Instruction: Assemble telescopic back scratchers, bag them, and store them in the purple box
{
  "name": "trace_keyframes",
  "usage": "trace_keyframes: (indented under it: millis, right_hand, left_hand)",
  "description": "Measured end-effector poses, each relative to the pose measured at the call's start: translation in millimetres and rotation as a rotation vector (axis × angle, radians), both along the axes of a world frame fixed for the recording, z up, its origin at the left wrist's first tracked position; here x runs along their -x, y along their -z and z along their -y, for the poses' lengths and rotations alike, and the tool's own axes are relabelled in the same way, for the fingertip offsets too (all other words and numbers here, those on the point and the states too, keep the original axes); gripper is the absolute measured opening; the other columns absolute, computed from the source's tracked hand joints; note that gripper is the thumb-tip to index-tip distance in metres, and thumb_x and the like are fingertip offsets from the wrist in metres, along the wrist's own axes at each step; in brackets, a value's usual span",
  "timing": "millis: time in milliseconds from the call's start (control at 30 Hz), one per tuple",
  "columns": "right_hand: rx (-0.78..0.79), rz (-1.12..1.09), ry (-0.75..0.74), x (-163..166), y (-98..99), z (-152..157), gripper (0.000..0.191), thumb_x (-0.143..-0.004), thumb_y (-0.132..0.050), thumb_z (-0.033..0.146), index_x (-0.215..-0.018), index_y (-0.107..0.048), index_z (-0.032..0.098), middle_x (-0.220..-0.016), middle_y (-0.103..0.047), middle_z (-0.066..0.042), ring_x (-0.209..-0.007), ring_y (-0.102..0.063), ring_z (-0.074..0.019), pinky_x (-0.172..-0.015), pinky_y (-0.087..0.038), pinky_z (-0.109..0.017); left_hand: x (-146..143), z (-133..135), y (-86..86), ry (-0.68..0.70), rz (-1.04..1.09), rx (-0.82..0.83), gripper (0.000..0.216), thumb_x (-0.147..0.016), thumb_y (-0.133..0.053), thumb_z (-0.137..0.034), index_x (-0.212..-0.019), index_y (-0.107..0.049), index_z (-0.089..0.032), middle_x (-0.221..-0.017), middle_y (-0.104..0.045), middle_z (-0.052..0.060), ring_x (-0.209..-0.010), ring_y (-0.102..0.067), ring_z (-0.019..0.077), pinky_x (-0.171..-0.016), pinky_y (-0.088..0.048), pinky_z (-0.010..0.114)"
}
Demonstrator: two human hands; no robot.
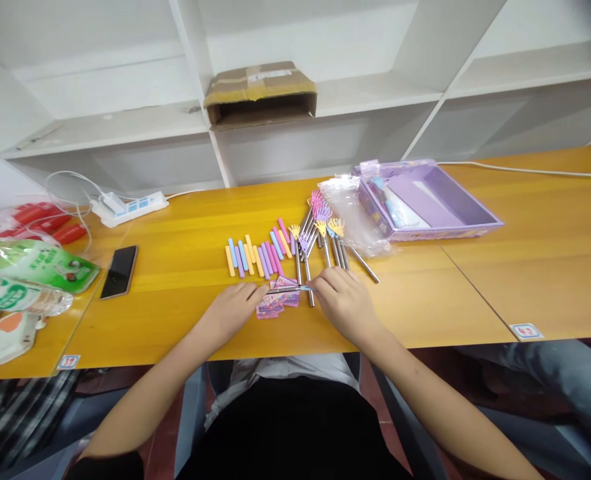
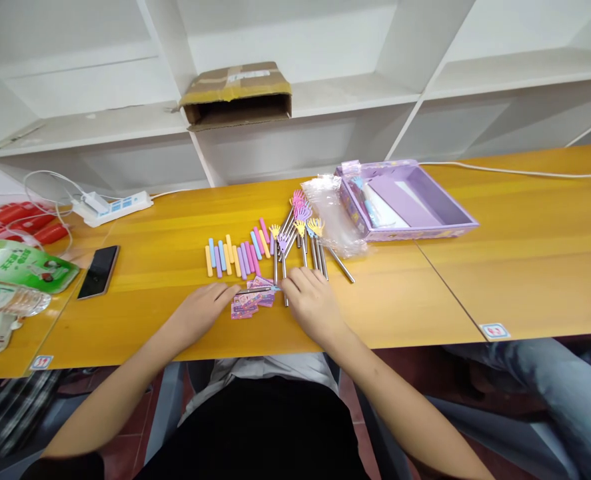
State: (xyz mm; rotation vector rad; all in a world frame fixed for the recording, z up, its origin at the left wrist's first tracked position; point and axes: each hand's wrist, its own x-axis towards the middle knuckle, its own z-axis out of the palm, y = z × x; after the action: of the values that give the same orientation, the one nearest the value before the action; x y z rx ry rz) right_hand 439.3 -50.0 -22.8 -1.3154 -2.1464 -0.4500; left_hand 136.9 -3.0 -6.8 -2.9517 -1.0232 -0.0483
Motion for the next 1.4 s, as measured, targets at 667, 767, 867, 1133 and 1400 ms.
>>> trace_keyframes:
  millis: [667,767,867,1133,1400]
  right_hand:
    - [0.018,-0.084,0.479,-228,56.6,44,0.007,-0.093,-0.074,0.032,-0.087,-0.076,0.028,-0.090,-0.079,-0.006,-0.086,-0.074,-0.0231,-0.073,-0.051,-0.031]
    - [0.099,-0.133,0.487,-221,61.1,48,0.004,-0.088,-0.077,0.033,-0.089,-0.075,0.030,-0.095,-0.078,-0.007,-0.088,-0.074,-0.0243,-0.072,-0.051,-0.033]
    - [0.151,-0.183,0.456,-221,63.8,50,0.006,-0.086,-0.077,0.028,-0.090,-0.074,0.032,-0.097,-0.078,-0.007,-0.090,-0.075,-0.0263,-0.073,-0.053,-0.035]
    - [0.165,-0.179,0.416,-212,62.4,45,0.006,-0.090,-0.071,0.025,-0.089,-0.074,0.030,-0.092,-0.077,-0.006,-0.087,-0.074,-0.0260,-0.076,-0.055,-0.036]
    - [0.141,-0.207,0.403,-199,55.2,41,0.005,-0.087,-0.071,0.024,-0.089,-0.073,0.028,-0.095,-0.077,-0.008,-0.089,-0.075,-0.0267,-0.078,-0.057,-0.038]
  left_hand:
    - [146,20,25.6,-0.181,0.068,0.100,0.065,-0.095,-0.040,-0.004,-0.149,-0.062,-0.032,-0.127,-0.077,0.007,-0.119,-0.073,0.0253,-0.105,-0.060,0.042]
    - [142,20,28.6,-0.209,0.074,0.113,0.059,-0.099,-0.043,-0.006,-0.149,-0.064,-0.030,-0.129,-0.076,0.009,-0.119,-0.073,0.0252,-0.107,-0.059,0.043]
    - [141,22,27.9,-0.217,0.101,0.103,0.054,-0.105,-0.042,-0.012,-0.151,-0.062,-0.030,-0.137,-0.073,0.010,-0.122,-0.072,0.0252,-0.108,-0.060,0.043]
    - [141,29,28.3,-0.296,0.302,-0.001,0.039,-0.112,-0.042,-0.028,-0.130,-0.076,-0.027,-0.118,-0.068,0.010,-0.108,-0.072,0.0218,-0.093,-0.062,0.034]
    - [147,28,22.6,-0.363,0.462,0.019,0.033,-0.110,-0.053,-0.038,-0.120,-0.083,-0.028,-0.113,-0.073,0.008,-0.105,-0.075,0.0201,-0.093,-0.063,0.030]
